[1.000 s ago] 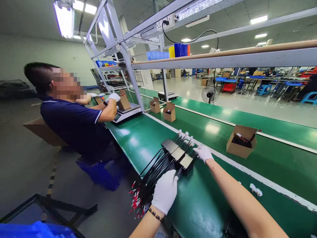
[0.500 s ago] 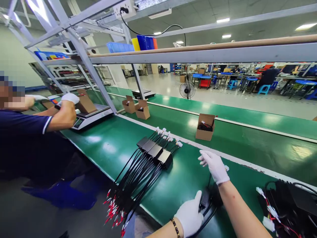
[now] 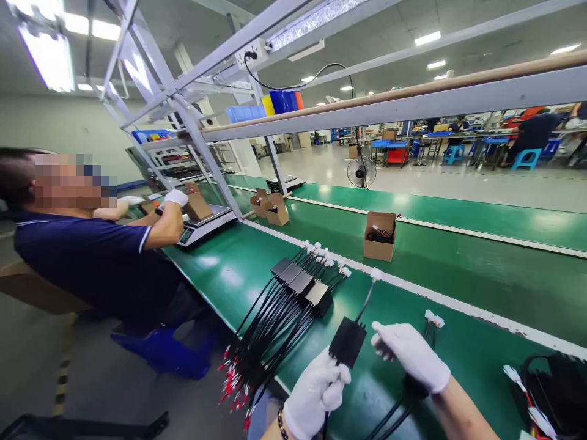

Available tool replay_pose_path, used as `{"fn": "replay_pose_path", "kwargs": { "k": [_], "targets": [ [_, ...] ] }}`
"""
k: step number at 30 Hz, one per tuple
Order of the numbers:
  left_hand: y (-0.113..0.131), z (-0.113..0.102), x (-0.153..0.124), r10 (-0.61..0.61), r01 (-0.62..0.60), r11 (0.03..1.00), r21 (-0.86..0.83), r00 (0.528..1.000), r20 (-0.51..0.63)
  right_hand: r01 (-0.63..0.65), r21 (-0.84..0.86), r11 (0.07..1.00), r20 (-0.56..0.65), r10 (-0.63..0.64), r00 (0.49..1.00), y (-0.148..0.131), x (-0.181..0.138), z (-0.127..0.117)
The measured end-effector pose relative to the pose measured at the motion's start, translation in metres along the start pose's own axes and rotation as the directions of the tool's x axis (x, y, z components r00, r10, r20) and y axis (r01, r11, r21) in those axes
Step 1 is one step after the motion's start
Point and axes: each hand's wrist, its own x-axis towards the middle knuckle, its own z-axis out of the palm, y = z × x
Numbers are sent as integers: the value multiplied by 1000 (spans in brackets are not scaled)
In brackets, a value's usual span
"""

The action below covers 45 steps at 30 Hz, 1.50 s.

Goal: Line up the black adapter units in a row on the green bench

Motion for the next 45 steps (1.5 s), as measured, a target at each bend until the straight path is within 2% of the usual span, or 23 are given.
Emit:
{"fn": "replay_pose_path", "kwargs": {
  "k": [2,6,11,15,18,22,27,34,38,41,45],
  "targets": [
    [-3,7,-3,60,-60,998,-37,998,8,34,-32,999,21,-34,999,0,-1,16],
    [-12,13,0,94,-92,995,-29,993,70,77,81,994,-74,-71,995,-1,-5,44],
    [-12,14,-9,150,-162,978,130,984,95,171,155,973,-111,-155,982,2,-4,41],
    [-7,20,-18,227,-221,922,318,974,18,126,314,941,-93,-102,990,9,-5,37],
    [-7,22,-19,202,-149,885,441,977,-75,114,335,935,-64,-99,993,12,-5,40],
    [-11,21,-17,183,-84,853,515,972,-146,113,346,932,-56,-100,993,12,-5,41],
    [-19,20,-14,166,-36,856,516,964,-207,94,347,933,-40,-85,996,7,-10,39],
    [-27,17,-13,220,-54,850,524,940,-260,78,405,911,-91,-45,995,9,-7,40],
    [-26,17,-11,261,-74,862,501,913,-314,87,457,885,-58,-68,996,9,-3,34],
    [-20,19,-11,192,-58,914,401,933,-303,171,443,880,-63,-160,985,12,-2,31],
    [-11,27,-14,137,-65,935,347,973,-185,188,494,849,-64,-181,981,20,0,33]
  ]
}}
